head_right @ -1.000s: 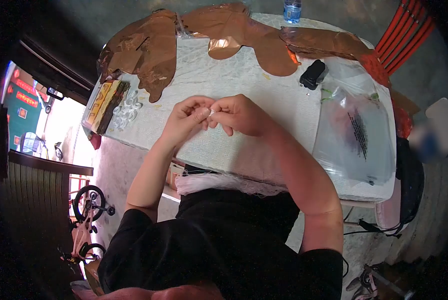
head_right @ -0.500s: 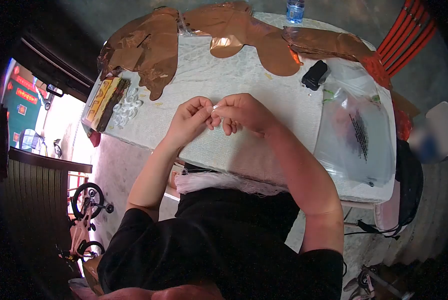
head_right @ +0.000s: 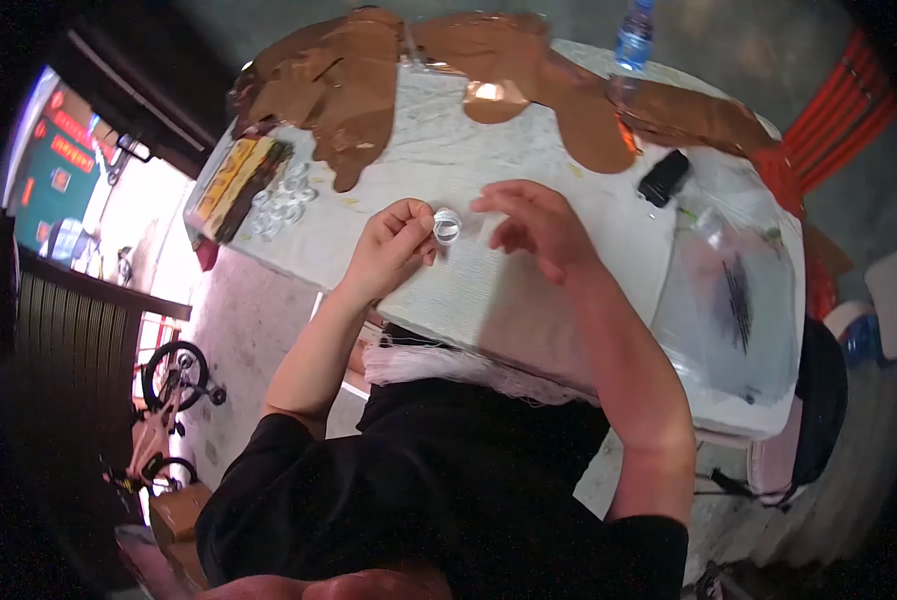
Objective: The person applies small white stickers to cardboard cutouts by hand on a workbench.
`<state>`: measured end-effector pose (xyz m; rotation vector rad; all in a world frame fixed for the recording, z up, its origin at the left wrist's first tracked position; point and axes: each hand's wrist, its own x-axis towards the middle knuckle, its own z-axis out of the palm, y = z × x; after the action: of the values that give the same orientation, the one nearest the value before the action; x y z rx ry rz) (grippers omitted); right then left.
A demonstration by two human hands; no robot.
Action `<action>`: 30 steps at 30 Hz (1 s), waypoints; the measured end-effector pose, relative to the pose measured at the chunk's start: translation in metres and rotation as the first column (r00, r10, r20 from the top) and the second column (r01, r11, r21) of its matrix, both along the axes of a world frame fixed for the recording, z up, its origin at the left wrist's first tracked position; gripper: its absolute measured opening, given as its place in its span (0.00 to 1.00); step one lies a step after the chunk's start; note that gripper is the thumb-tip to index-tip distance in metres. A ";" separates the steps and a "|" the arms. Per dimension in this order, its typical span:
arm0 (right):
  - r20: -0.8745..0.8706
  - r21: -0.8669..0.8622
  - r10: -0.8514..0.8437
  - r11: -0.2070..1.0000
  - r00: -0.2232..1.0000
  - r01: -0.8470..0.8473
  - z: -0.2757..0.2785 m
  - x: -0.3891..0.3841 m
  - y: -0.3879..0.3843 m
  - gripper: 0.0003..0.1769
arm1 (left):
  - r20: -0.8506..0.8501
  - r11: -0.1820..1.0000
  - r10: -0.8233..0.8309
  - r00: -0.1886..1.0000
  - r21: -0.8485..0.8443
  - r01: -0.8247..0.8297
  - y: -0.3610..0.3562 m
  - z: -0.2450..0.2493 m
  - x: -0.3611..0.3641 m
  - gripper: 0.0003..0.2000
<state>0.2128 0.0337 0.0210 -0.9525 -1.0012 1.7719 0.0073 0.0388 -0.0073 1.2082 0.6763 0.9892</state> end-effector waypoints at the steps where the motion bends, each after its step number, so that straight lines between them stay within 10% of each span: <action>1: 0.026 -0.016 -0.052 0.999 0.998 0.052 -0.001 -0.001 0.001 0.15 | -0.005 0.999 0.031 1.000 0.008 -0.031 -0.001 0.003 -0.012 0.06; 5: 0.043 0.017 -0.053 0.998 0.998 0.052 -0.010 -0.001 0.003 0.12 | -0.244 0.848 0.500 0.831 0.333 -0.412 0.007 0.015 -0.075 0.04; 10: 0.056 0.025 -0.002 1.000 0.998 0.000 -0.017 -0.005 0.003 0.11 | -0.331 0.576 0.794 0.511 0.678 -0.456 0.028 0.018 -0.155 0.03; 12: 0.062 0.030 0.005 1.000 0.998 -0.007 -0.018 -0.006 0.003 0.10 | -0.452 0.450 0.891 -0.036 0.892 -0.045 0.029 0.021 -0.168 0.04; 17: 0.046 0.028 0.005 1.000 0.999 -0.006 -0.023 -0.004 0.004 0.09 | -0.427 0.422 0.904 0.015 0.899 0.117 0.028 0.005 -0.185 0.07; 24: 0.057 0.019 0.016 1.000 0.998 -0.018 -0.024 -0.007 0.003 0.09 | -0.442 0.439 0.896 0.040 0.869 -0.230 -0.027 0.016 -0.163 0.05; 26: 0.060 0.024 0.021 0.999 0.998 -0.023 -0.025 -0.007 0.003 0.09 | -0.486 0.845 0.532 0.694 0.357 -0.398 -0.051 0.010 -0.149 0.04; 27: 0.062 0.003 0.017 1.000 0.998 -0.018 -0.026 -0.008 0.002 0.09 | -0.490 0.950 0.303 0.817 0.223 -0.218 -0.063 0.011 -0.140 0.04; 30: 0.071 0.012 0.028 1.000 0.997 -0.029 -0.023 -0.007 0.001 0.09 | -0.584 0.960 -0.276 0.764 -0.136 0.243 -0.081 0.005 -0.108 0.05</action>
<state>0.2054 0.0351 -0.0022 -1.0038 -1.0750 1.7637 -0.1011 -0.0422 -0.0020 1.5374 0.9870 0.3324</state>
